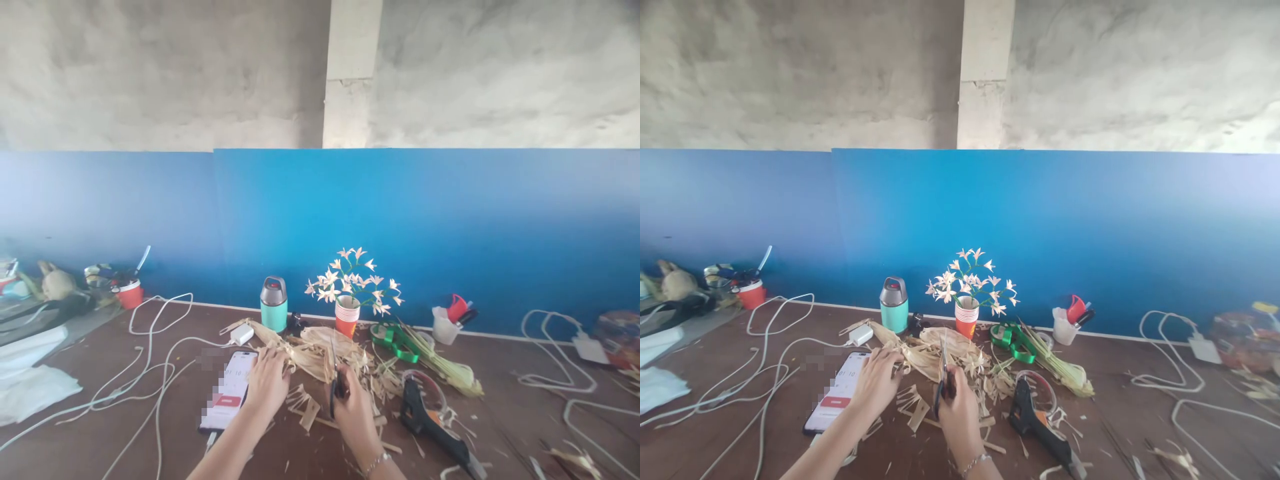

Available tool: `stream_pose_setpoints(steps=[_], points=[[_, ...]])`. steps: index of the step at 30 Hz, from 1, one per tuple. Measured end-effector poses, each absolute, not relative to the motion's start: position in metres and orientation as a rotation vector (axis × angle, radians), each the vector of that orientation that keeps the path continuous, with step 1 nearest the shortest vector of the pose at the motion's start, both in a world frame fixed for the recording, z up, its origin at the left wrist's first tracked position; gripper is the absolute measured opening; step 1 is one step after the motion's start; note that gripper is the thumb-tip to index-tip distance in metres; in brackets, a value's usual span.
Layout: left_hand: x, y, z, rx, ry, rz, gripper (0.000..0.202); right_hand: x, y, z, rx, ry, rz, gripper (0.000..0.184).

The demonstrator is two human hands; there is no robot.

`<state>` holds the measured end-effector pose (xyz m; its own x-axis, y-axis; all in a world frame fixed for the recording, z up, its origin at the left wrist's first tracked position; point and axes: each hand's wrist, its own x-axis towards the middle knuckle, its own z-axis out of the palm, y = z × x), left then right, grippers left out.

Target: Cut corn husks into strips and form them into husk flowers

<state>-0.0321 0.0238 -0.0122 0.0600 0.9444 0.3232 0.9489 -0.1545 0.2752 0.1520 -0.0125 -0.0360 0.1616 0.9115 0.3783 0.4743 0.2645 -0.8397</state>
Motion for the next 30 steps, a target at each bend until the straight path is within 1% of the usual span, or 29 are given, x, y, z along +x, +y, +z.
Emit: stream_pose_setpoints(steps=[3, 8, 16, 19, 30], points=[[-0.029, 0.030, -0.005, -2.347, -1.997, -0.701, 0.018, 0.152, -0.010, -0.039, -1.397, -1.513, 0.459, 0.025], [-0.023, 0.052, 0.006, -2.465, -1.906, -0.661, 0.020, 0.148, -0.014, -0.039, -1.423, -1.644, 0.400, 0.021], [-0.013, 0.085, 0.007, -2.539, -1.804, -0.657, 0.020, 0.138, -0.035, -0.023, -1.225, -1.911, 0.350, 0.023], [-0.015, 0.099, 0.004, -2.480, -1.872, -0.645, 0.020, 0.135, -0.039, -0.021, -1.167, -1.983, 0.327, 0.029], [-0.011, 0.114, -0.008, -2.542, -1.794, -0.540, 0.018, 0.135, -0.037, -0.023, -1.218, -2.016, 0.351, 0.032]])
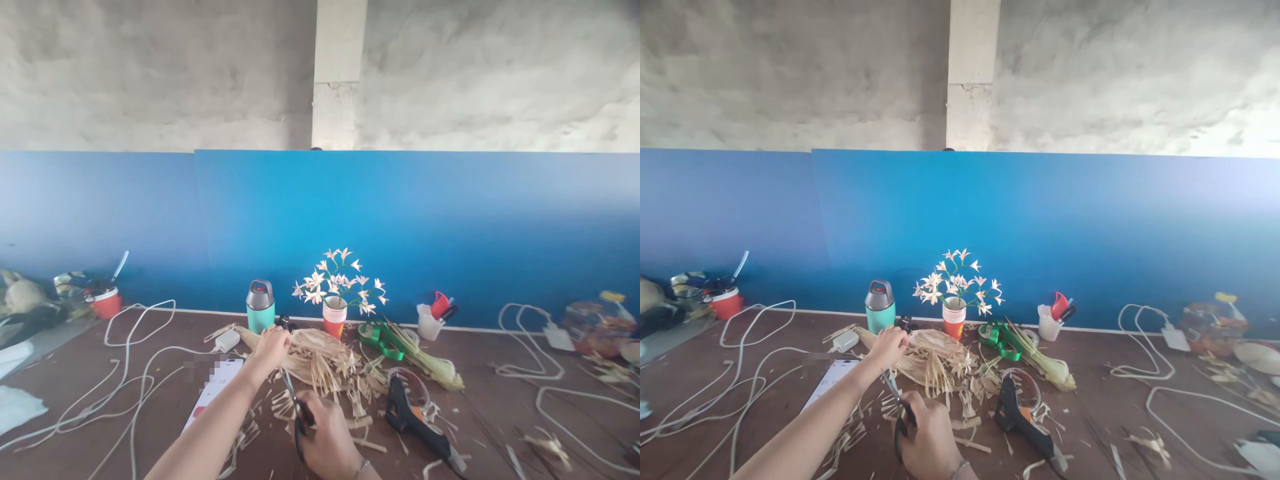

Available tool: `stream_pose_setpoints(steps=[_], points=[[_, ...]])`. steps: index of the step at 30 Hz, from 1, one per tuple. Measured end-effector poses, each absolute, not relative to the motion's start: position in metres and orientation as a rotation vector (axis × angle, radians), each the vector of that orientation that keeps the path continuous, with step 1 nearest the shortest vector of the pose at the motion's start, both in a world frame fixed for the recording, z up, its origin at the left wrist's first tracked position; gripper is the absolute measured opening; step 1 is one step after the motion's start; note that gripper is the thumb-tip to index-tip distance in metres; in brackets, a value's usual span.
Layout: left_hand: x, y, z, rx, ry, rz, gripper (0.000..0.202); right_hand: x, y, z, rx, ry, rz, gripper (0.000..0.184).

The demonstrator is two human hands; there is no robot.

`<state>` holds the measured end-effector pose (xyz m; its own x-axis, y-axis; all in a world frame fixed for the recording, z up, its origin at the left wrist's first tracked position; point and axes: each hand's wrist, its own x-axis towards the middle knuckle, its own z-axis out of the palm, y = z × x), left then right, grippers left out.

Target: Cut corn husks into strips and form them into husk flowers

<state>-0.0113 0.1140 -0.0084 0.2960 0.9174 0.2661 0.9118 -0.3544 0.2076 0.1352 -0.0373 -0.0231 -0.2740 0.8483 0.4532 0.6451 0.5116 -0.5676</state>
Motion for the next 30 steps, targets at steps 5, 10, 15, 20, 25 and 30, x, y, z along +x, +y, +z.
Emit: stream_pose_setpoints(steps=[5, 10, 15, 20, 25, 30], points=[[-0.014, 0.115, -0.008, 2.531, 1.752, 0.509, 0.018, 0.135, -0.034, -0.027, -1.237, -2.015, 0.352, 0.033], [-0.014, 0.115, -0.011, 2.541, 1.756, 0.459, 0.018, 0.135, -0.033, -0.027, -1.209, -2.007, 0.364, 0.028], [-0.015, 0.113, -0.006, 2.579, 1.768, 0.466, 0.018, 0.135, -0.035, -0.026, -1.219, -1.984, 0.417, 0.029], [-0.018, 0.109, 0.001, 2.662, 1.717, 0.447, 0.019, 0.124, -0.038, -0.011, -1.227, -1.908, 0.597, 0.025], [-0.018, 0.104, 0.005, 2.775, 1.640, 0.443, 0.023, 0.091, -0.059, 0.043, -1.082, -1.845, 1.249, 0.014], [-0.016, 0.102, 0.004, 2.842, 1.654, 0.493, 0.027, 0.060, -0.082, 0.106, -0.818, -1.561, 1.767, 0.038]])
